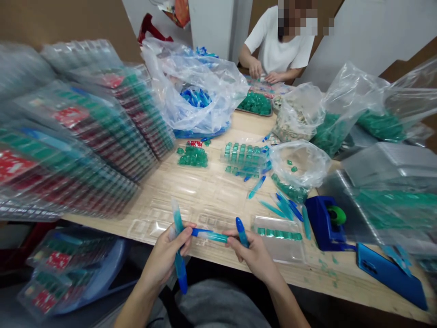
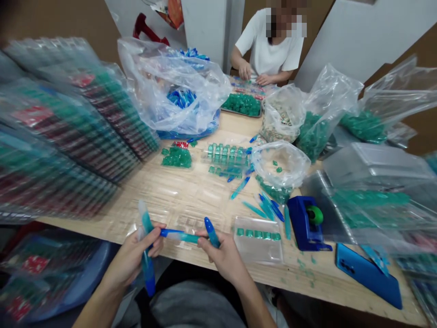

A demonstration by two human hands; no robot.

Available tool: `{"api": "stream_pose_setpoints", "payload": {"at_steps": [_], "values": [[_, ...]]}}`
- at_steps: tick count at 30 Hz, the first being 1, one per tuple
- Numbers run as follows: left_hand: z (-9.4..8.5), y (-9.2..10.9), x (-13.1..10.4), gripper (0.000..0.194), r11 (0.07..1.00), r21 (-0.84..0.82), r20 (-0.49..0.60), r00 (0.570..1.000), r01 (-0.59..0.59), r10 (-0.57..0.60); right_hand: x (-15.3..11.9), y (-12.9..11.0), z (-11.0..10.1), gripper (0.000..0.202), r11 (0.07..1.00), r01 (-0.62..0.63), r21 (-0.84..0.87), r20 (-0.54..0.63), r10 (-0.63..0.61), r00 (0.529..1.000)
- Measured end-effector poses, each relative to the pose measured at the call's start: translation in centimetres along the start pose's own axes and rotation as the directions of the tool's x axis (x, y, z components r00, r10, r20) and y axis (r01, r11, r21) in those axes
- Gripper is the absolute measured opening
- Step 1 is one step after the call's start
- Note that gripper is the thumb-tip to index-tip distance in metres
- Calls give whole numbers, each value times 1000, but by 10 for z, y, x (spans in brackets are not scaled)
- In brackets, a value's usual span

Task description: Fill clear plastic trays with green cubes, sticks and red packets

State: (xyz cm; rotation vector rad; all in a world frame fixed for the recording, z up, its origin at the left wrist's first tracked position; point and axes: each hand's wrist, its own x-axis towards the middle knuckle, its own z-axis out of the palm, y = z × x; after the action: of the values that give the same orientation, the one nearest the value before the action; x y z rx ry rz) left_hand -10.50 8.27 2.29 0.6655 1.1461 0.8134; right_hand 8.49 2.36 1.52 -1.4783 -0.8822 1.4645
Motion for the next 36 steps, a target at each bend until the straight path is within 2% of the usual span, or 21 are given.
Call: {"api": "stream_pose_setpoints", "payload": {"at_steps": [3, 7, 10, 12, 14, 17, 19, 21, 25, 27, 29, 31, 33, 36], "values": [[-1, -5, -2, 45, 1000, 28, 58, 998, 12, -14, -3, 11, 6, 45, 995, -35, -91, 130, 47, 990], [-6, -10, -3, 46, 998, -8, 38, 998, 56, -56, -10, 22, 11, 44, 990, -83, -114, 192, 104, 976], [-14, -7, 1, 48, 996, -78, -16, 999, 47, -48, -12, 21, 4, 37, 988, -77, -137, 152, 98, 984], [-20, -3, 5, 51, 992, -123, -53, 998, 14, -20, -10, 18, -6, 31, 983, -29, -179, 78, 44, 996], [-25, 1, 9, 56, 988, -154, -62, 998, -5, -5, -5, 15, -17, 28, 959, 60, -278, -9, -65, 998], [-26, 3, 12, 59, 980, -196, -9, 1000, 22, -24, 5, 14, -25, 23, 870, 191, -455, -89, -258, 962], [-23, 2, 13, 53, 973, -220, 29, 998, 65, -60, 13, 15, -24, 21, 834, 224, -504, -110, -319, 941], [-20, -1, 13, 46, 968, -227, 41, 994, 108, -101, 21, 17, -19, 21, 829, 221, -513, -130, -330, 935], [-15, -6, 11, 47, 967, -208, 55, 989, 144, -135, 32, 18, -10, 26, 835, 206, -510, -166, -330, 929], [-13, -7, 10, 45, 976, -176, 72, 991, 128, -117, 32, 14, -8, 30, 850, 201, -487, -186, -326, 927], [-11, -7, 8, 40, 987, -129, 104, 991, 94, -80, 29, 10, -7, 36, 905, 177, -387, -180, -263, 948], [-9, -6, 6, 39, 994, -88, 147, 988, 59, -45, 24, 5, -4, 43, 970, 120, -212, -115, -147, 983], [-5, -4, 4, 41, 996, -74, 193, 981, 49, -34, 18, -1, 0, 45, 998, 50, -45, -12, -51, 999], [0, -2, 0, 42, 995, -83, 259, 965, 59, -35, 12, -9, 9, 42, 990, 0, 141, 101, -14, 995]]}}
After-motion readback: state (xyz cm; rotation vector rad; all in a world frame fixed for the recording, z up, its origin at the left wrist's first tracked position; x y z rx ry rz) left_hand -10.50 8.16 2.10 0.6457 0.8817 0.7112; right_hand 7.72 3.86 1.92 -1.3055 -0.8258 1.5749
